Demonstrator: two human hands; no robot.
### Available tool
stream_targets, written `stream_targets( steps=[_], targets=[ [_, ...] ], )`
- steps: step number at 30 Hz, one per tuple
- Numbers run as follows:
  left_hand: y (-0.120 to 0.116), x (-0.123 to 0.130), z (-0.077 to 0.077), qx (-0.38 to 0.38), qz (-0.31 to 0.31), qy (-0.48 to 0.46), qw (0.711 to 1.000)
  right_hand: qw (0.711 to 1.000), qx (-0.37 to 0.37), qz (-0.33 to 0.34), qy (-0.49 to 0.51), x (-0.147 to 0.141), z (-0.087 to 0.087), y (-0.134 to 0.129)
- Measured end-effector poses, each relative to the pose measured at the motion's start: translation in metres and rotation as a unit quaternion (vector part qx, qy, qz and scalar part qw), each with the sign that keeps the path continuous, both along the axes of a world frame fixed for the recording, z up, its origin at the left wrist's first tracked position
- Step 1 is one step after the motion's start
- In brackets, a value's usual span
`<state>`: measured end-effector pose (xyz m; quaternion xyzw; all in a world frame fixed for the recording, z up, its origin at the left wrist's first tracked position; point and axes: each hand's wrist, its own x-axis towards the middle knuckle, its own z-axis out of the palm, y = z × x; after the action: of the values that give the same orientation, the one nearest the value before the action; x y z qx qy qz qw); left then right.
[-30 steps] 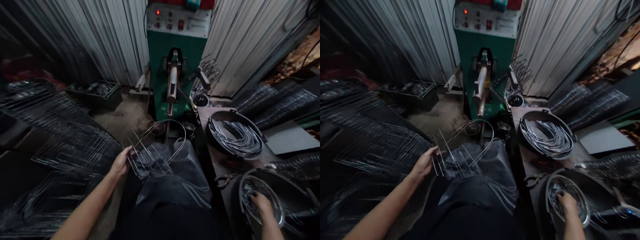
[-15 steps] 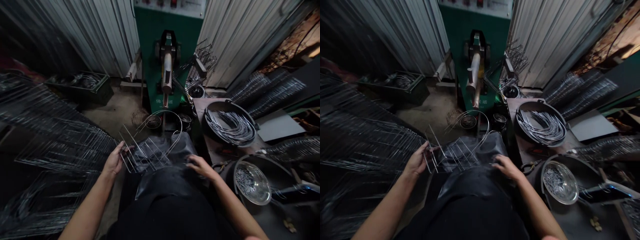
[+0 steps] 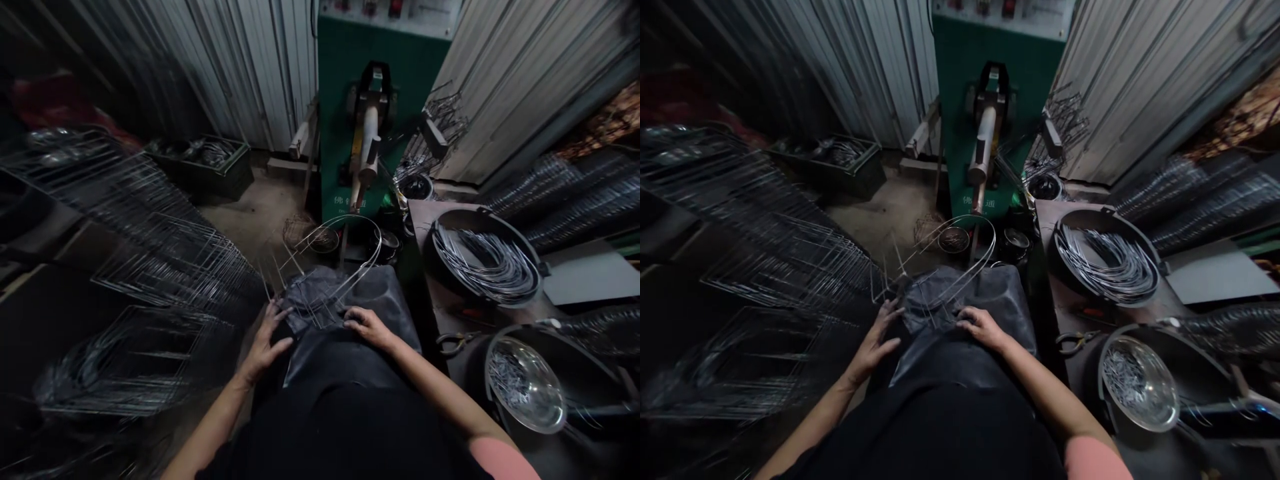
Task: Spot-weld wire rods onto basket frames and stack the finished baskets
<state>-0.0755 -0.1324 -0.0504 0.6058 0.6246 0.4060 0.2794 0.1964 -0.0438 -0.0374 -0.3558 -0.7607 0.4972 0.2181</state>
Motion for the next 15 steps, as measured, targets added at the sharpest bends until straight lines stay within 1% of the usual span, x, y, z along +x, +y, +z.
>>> stream_targets(
  steps=[1, 3, 5, 7, 9, 10, 12, 15],
  targets=[
    [0.003, 0.006, 0.000, 0.011, -0.007, 0.021, 1.000, 1.000, 0.011, -0.007, 0.004, -0.003, 0.003, 0.002],
    [0.015, 0.016, 0.005, 0.031, -0.001, 0.017, 0.999, 0.999, 0.037, -0.018, 0.012, -0.010, 0.009, 0.005],
    [0.031, 0.022, 0.012, 0.059, 0.044, 0.002, 0.997, 0.998, 0.066, -0.021, 0.013, -0.016, 0.013, 0.009],
    [0.049, 0.022, 0.020, 0.079, 0.087, -0.028, 0.993, 0.995, 0.101, -0.016, 0.010, -0.019, 0.015, 0.013],
    [0.070, 0.017, 0.026, 0.079, 0.100, -0.050, 0.991, 0.991, 0.133, -0.011, 0.005, -0.021, 0.014, 0.015],
    [0.081, 0.015, 0.029, 0.068, 0.089, -0.055, 0.992, 0.989, 0.144, -0.014, 0.003, -0.021, 0.012, 0.015],
    [0.106, 0.012, 0.034, 0.033, 0.038, -0.060, 0.997, 0.988, 0.154, -0.029, 0.000, -0.020, 0.008, 0.014],
    [0.140, 0.018, 0.042, -0.011, -0.040, -0.069, 0.997, 0.988, 0.145, -0.047, -0.013, -0.020, -0.001, 0.009]
  ],
)
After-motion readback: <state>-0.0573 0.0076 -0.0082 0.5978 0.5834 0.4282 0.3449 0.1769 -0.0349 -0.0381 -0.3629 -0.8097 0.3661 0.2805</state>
